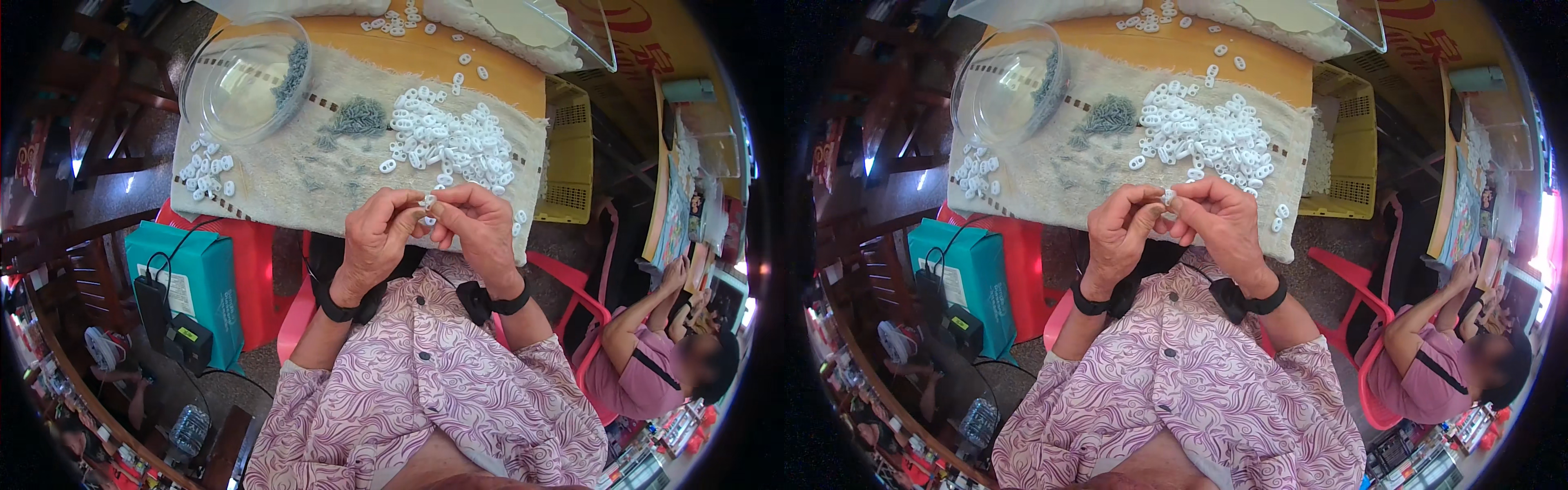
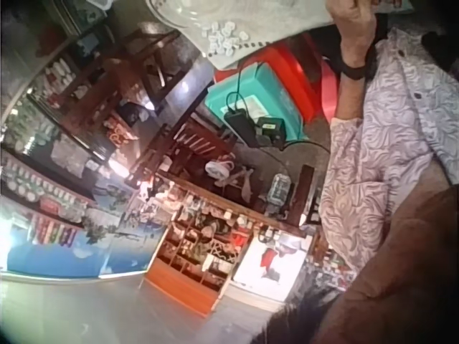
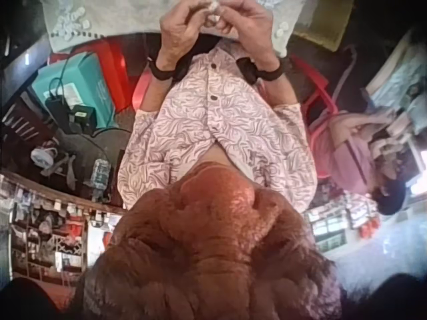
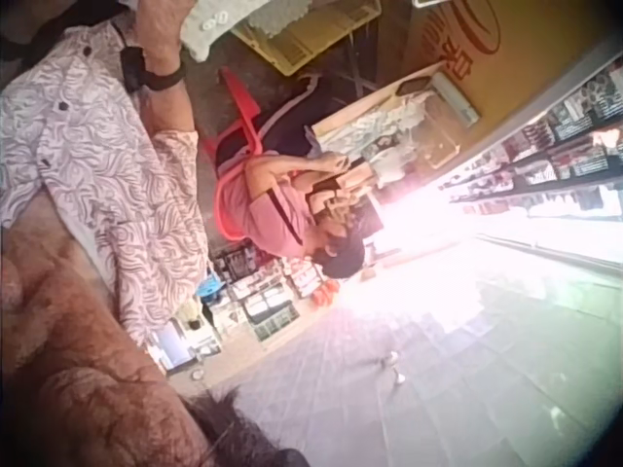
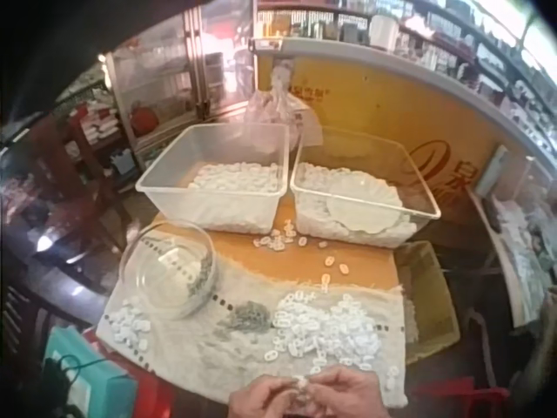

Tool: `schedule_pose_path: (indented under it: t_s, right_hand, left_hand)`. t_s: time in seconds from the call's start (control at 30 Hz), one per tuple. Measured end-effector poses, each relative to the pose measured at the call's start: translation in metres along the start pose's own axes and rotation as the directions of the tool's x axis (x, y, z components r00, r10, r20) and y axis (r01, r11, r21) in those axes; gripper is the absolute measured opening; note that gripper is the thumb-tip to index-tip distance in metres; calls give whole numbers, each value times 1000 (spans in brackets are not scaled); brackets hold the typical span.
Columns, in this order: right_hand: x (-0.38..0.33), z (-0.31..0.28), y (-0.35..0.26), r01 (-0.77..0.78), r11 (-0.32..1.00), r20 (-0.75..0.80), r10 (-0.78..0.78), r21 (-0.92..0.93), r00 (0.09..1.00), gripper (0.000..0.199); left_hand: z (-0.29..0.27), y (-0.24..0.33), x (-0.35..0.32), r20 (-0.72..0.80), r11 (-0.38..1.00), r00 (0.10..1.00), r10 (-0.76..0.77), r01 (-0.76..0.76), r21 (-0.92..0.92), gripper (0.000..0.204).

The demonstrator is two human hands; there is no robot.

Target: Manually inserting small grey pins into white plastic bases on a workbench.

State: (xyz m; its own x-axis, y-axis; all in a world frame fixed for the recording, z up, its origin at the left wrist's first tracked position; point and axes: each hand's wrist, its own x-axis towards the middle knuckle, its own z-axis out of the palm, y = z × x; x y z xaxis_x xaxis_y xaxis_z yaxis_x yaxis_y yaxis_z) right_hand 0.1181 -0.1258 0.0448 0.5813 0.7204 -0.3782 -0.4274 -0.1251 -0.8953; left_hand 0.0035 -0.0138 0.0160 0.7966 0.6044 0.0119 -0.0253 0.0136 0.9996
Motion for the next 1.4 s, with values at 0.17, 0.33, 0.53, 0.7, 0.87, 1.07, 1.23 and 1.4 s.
schedule_pose_path:
  t_s: [0.17, 0.33, 0.53, 0.7, 0.87, 1.07, 1.23, 1.4]
  right_hand:
    - [0, -1, -1, -46, 997, 3, 46, 64, 999, 13]
    - [-1, -4, -1, -69, 996, 32, 68, 59, 997, 12]
    - [-5, -2, 2, -48, 999, -2, 48, 12, 999, 11]
    - [-9, 2, 7, 180, 964, -22, -188, -196, 982, 8]
    - [-12, 5, 7, 448, 810, 34, -471, -377, 881, 7]
    - [-17, -4, 6, 214, 970, -68, -222, -112, 973, 8]
    - [-19, -7, 2, 135, 991, -68, -136, -22, 988, 11]
    - [-21, -11, 0, 34, 999, -84, -33, 3, 996, 12]
  left_hand:
    - [0, -4, 1, -15, 996, 996, 90, -90, 27, 11]
    - [1, -3, 1, 4, 988, 991, 131, -131, 85, 6]
    - [3, 0, 0, 5, 995, 997, 74, -74, 72, 5]
    - [5, -3, -2, -4, 1000, 1000, 9, -9, -23, 4]
    - [7, -7, -6, 36, 978, 998, -59, 64, -198, 5]
    - [16, 1, -8, 85, 886, 978, -189, 207, -415, 13]
    - [18, -1, -9, 51, 938, 994, -93, 105, -332, 13]
    - [20, 0, -8, 43, 981, 999, -21, 29, -189, 12]
